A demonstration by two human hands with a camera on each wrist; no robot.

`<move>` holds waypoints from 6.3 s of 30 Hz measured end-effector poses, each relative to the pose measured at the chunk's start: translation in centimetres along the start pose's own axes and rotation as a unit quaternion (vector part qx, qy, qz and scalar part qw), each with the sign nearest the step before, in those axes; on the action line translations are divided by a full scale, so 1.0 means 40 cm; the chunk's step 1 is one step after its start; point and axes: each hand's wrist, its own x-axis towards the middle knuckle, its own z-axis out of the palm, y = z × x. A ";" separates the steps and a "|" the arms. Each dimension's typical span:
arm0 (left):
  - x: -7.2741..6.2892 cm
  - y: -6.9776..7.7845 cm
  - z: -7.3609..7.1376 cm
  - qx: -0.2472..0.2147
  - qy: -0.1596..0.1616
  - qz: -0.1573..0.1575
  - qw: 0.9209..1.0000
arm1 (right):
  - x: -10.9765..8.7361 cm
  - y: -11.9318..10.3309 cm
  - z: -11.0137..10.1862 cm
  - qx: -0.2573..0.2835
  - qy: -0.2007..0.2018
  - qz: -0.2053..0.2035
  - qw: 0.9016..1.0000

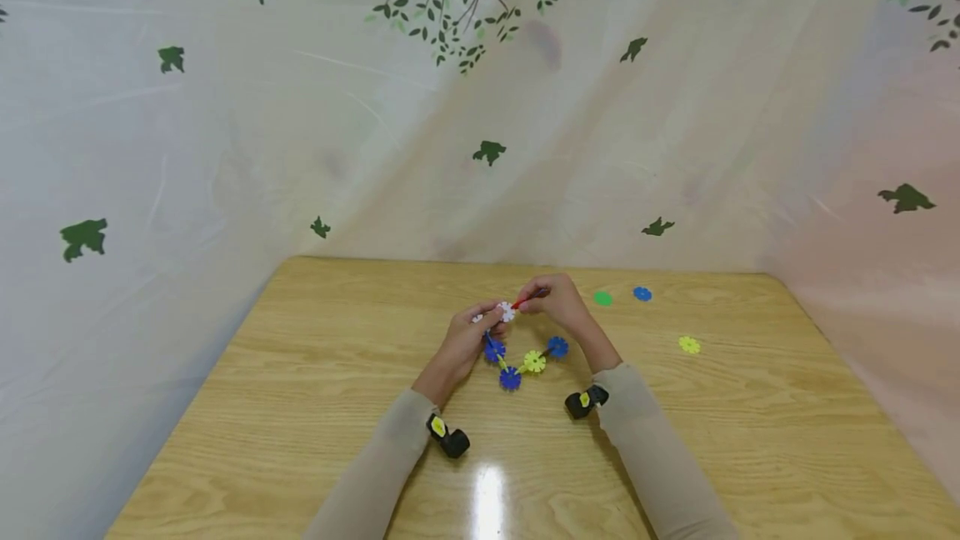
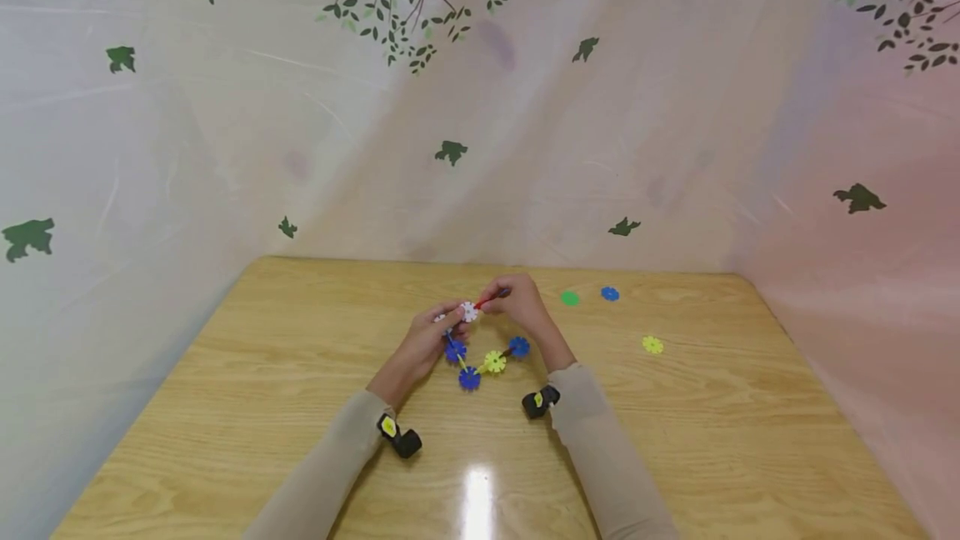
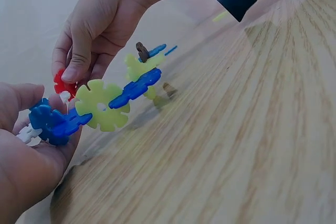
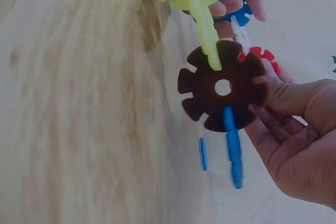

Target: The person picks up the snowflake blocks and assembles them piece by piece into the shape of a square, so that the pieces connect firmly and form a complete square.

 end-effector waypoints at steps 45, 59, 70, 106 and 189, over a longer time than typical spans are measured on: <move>-0.007 0.016 0.015 0.045 0.022 -0.010 0.999 | -0.008 -0.008 -0.010 0.004 -0.051 0.006 0.999; -0.013 0.013 0.009 0.028 0.034 -0.030 0.999 | -0.026 -0.033 -0.117 -0.071 -0.082 0.032 0.994; -0.018 0.015 0.006 0.024 0.017 -0.035 0.999 | -0.048 0.006 -0.238 -0.158 -0.065 0.045 0.984; -0.017 0.023 0.003 0.052 -0.004 -0.047 0.998 | -0.040 0.080 -0.246 -0.200 -0.006 0.103 0.974; -0.018 0.033 0.002 0.079 0.002 -0.063 0.995 | -0.042 -0.016 -0.013 0.065 -0.051 0.057 0.995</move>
